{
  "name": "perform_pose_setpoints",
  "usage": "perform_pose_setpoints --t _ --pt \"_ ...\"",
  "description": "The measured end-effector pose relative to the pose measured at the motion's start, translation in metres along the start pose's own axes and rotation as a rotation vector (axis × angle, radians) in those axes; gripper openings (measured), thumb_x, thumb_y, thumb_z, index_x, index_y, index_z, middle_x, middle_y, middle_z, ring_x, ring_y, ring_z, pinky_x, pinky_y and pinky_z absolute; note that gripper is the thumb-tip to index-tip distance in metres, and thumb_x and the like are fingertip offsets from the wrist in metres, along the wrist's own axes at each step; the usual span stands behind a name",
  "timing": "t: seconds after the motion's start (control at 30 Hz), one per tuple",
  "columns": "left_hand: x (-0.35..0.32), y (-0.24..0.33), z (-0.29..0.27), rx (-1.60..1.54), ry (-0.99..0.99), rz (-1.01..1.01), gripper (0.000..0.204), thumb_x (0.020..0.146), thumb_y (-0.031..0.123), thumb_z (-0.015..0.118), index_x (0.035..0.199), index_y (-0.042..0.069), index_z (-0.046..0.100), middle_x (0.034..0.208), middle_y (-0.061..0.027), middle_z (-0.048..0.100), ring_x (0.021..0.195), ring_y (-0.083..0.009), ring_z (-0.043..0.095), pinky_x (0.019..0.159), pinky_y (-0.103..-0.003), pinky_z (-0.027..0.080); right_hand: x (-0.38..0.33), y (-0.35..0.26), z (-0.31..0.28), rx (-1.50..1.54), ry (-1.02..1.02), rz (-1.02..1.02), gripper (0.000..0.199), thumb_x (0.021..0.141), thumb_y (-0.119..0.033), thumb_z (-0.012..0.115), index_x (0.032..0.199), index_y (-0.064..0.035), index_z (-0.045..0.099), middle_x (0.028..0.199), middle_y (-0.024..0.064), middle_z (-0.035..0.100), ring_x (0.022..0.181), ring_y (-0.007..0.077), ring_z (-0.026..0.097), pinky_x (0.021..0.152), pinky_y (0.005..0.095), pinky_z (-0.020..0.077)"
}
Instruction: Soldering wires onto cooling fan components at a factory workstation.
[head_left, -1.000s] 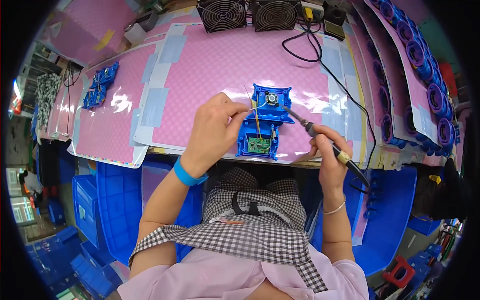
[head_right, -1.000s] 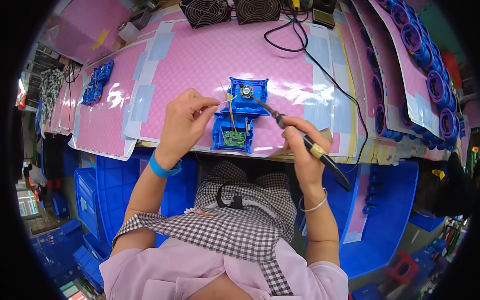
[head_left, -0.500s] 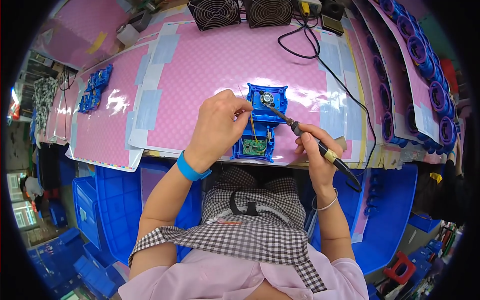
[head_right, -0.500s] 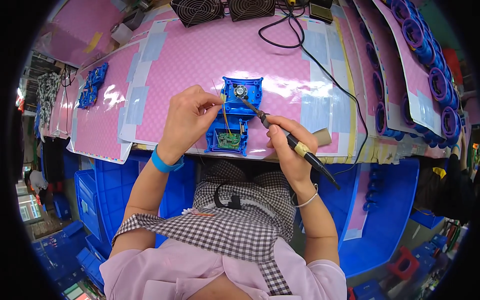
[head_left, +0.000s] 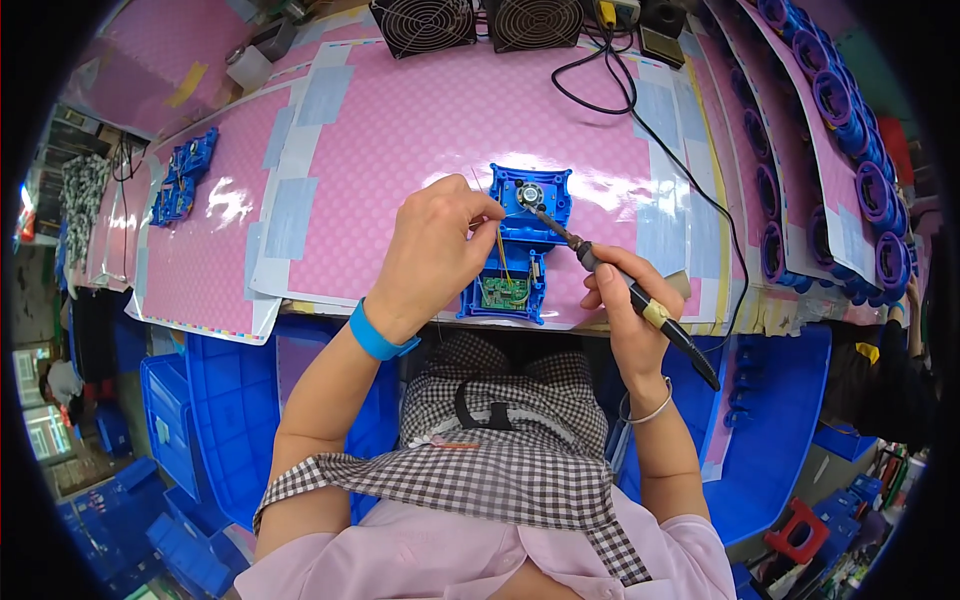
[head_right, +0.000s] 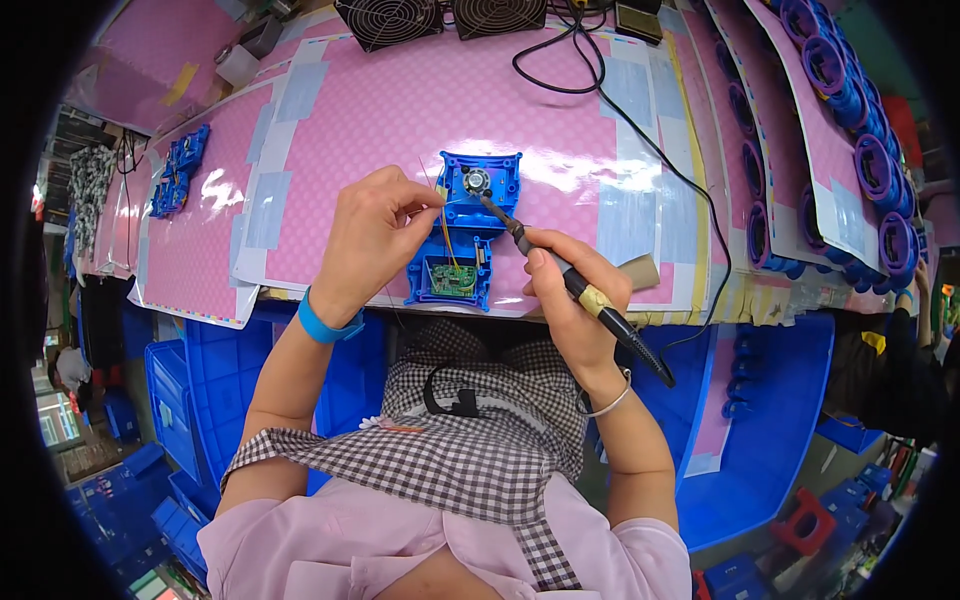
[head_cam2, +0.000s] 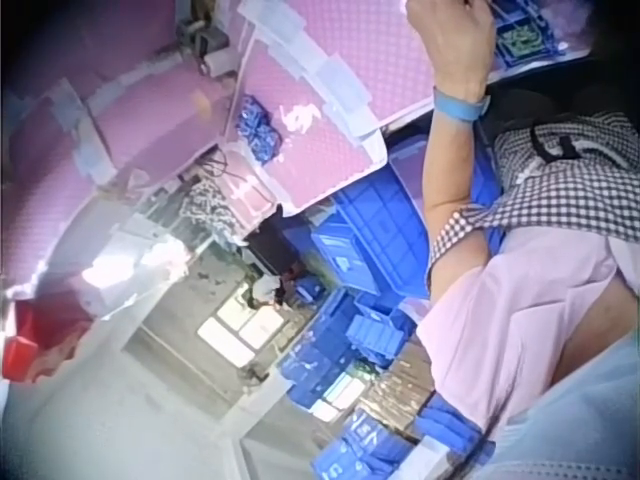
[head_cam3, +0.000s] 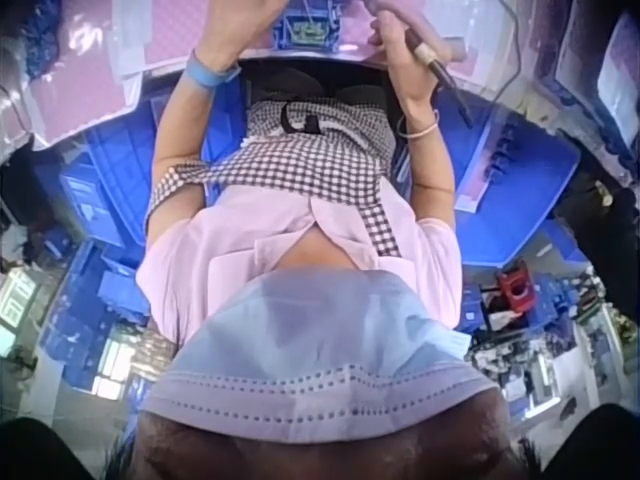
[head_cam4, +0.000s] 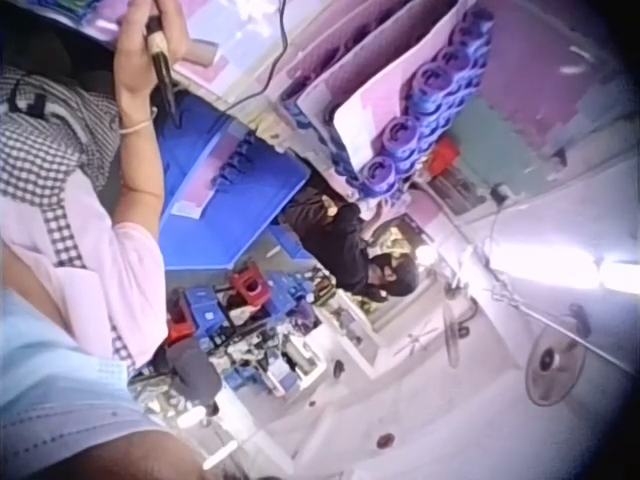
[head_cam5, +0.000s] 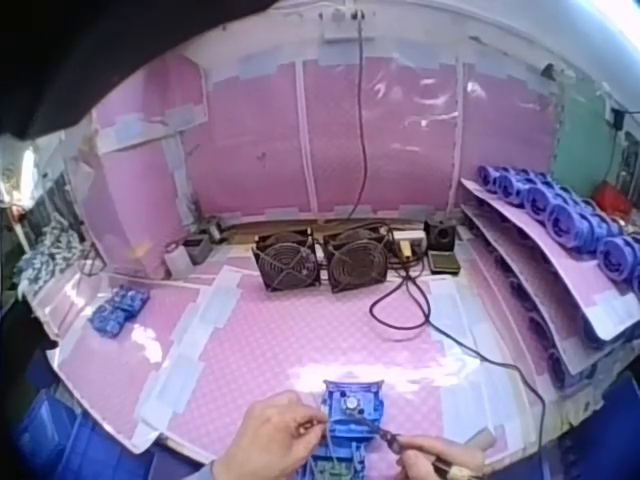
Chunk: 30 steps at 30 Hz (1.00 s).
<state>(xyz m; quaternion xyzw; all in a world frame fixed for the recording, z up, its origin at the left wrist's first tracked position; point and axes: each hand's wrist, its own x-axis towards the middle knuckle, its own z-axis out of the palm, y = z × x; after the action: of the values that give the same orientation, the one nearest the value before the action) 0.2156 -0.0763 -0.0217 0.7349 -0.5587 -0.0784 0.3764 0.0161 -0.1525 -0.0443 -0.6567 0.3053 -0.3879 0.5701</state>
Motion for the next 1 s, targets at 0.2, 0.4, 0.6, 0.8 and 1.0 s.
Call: perform_pose_setpoints --t 0.2,0.4,0.6,0.8,1.0 --pt "0.001 0.002 0.003 0.012 -0.004 0.0 0.007 0.071 0.003 0.061 0.076 0.001 0.066 0.069 -0.0125 0.055 0.067 -0.0273 0.056 0.059 -0.038 0.044 0.001 -0.003 0.001 -0.058 -0.006 -0.044 0.019 0.087 -0.006 0.058 0.101 0.0066 0.063 0.077 0.0118 0.064 0.059 0.0128 0.061 0.055 0.0215 0.0486" --pt "0.002 0.008 0.005 0.015 -0.017 0.043 0.006 0.073 0.003 0.06 0.077 0.001 0.065 0.074 -0.0135 0.055 0.069 -0.0304 0.057 0.063 -0.04 0.046 0.005 -0.006 -0.02 -0.147 0.092 -0.128 0.017 0.086 -0.006 0.059 0.097 0.0057 0.065 0.074 0.0102 0.063 0.054 0.0098 0.056 0.05 0.0207 0.0438" --pt "0.004 0.008 0.017 0.002 -0.008 0.123 0.006 0.073 0.002 0.064 0.079 0.001 0.064 0.069 -0.0106 0.053 0.062 -0.0243 0.055 0.054 -0.035 0.042 0.015 -0.01 -0.026 -0.15 0.006 -0.012 0.018 0.085 -0.008 0.06 0.096 0.0042 0.066 0.07 0.0079 0.062 0.054 0.0091 0.055 0.049 0.0201 0.0422" --pt "0.009 0.012 0.02 0.024 -0.064 0.076 0.007 0.074 0.001 0.058 0.076 -0.001 0.064 0.075 -0.0153 0.055 0.071 -0.033 0.058 0.065 -0.043 0.046 0.018 0.001 -0.028 -0.192 -0.05 -0.053 0.017 0.085 -0.006 0.06 0.097 0.0044 0.066 0.073 0.0083 0.063 0.056 0.0089 0.055 0.051 0.02 0.0424" --pt "0.011 0.013 0.022 0.024 -0.08 0.056 0.007 0.075 0.001 0.058 0.076 -0.001 0.064 0.076 -0.0153 0.056 0.072 -0.033 0.058 0.065 -0.043 0.046 0.019 0.002 -0.028 -0.191 -0.058 -0.058 0.017 0.085 -0.006 0.06 0.096 0.0044 0.066 0.073 0.0078 0.063 0.057 0.0086 0.055 0.051 0.02 0.0423"
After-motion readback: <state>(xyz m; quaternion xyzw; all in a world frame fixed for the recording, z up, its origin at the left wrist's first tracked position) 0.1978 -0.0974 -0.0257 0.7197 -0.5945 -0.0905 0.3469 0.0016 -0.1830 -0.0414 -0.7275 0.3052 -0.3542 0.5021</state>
